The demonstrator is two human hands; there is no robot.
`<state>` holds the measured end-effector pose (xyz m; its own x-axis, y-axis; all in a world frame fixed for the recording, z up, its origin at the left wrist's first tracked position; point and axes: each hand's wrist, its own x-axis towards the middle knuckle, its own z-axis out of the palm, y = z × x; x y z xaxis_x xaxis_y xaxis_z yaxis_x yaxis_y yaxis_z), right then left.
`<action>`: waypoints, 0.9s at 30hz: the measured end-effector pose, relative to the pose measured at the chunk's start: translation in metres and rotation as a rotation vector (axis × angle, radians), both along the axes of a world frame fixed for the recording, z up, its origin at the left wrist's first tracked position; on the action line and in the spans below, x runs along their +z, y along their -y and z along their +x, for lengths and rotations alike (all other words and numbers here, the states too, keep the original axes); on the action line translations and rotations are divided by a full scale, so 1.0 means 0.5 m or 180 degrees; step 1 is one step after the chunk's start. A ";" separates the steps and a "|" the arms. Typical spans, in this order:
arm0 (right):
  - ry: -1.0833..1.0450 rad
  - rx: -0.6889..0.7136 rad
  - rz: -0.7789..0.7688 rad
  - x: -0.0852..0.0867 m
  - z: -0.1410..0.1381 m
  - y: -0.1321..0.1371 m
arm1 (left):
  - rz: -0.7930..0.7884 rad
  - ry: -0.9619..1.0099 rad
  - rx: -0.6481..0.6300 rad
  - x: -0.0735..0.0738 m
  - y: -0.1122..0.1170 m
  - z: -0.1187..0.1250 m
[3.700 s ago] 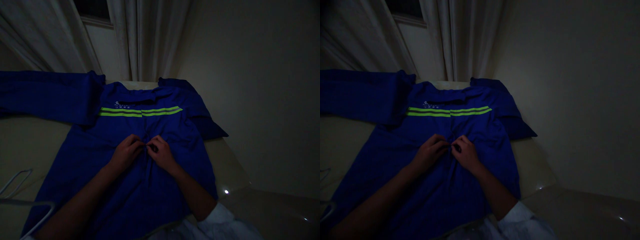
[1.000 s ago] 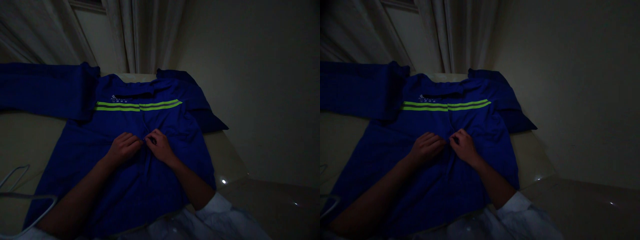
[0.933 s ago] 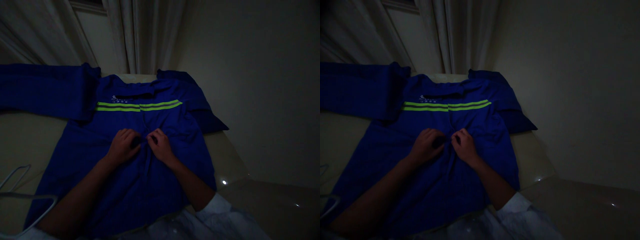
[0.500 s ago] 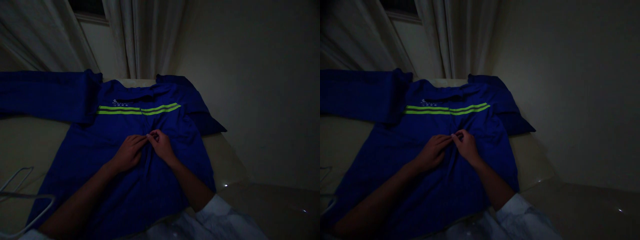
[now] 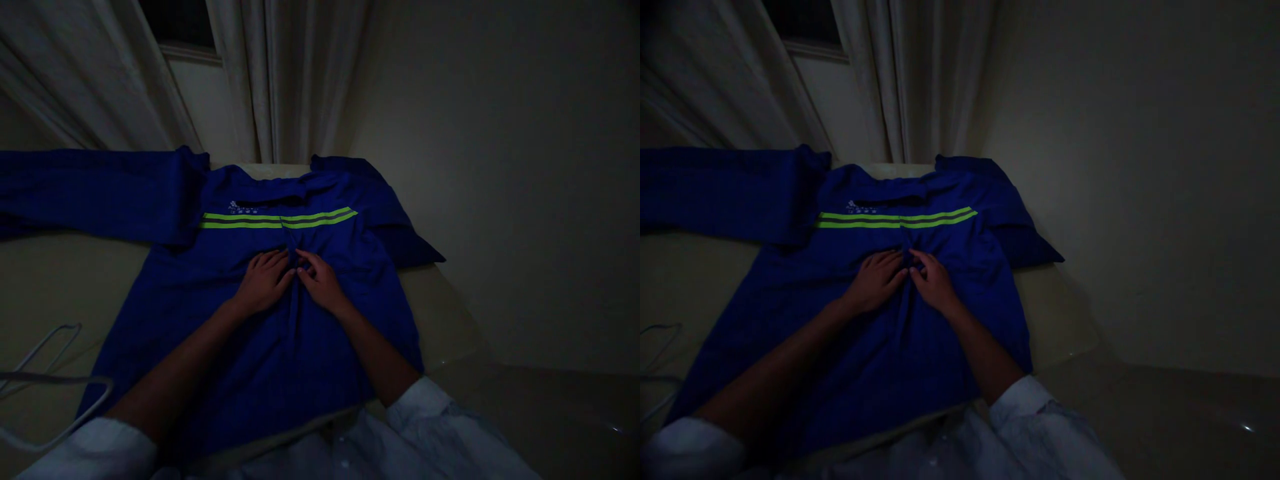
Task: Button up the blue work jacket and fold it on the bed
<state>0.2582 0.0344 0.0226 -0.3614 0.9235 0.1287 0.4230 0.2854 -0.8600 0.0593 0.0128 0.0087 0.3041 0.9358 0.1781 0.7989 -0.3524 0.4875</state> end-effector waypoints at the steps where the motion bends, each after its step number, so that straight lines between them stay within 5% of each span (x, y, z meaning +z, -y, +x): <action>1: 0.0069 0.0005 0.0047 0.014 0.001 0.004 | -0.0045 -0.0063 0.0085 0.001 -0.012 0.002; 6: 0.1230 0.0643 0.0423 0.088 -0.008 0.108 | -0.0272 0.0273 0.0770 0.008 -0.065 0.002; 10: 0.1464 0.0834 0.0220 0.080 0.003 0.203 | 0.0136 0.0693 0.0889 0.024 -0.019 -0.017; 12: 0.1142 0.0609 0.0031 0.061 0.017 0.222 | 0.0124 0.0887 0.0646 0.039 0.031 -0.033; 17: 0.0479 -0.0274 -0.0173 0.025 0.031 0.218 | -0.0971 0.0525 -0.0558 0.076 0.134 -0.041; 22: 0.0494 -0.0314 -0.0146 0.024 0.018 0.218 | -0.0939 -0.0052 -0.0376 0.063 0.168 -0.002; 27: 0.0017 -0.0186 -0.0296 0.015 0.024 0.214 | -0.0802 0.0452 -0.0463 0.027 0.183 0.003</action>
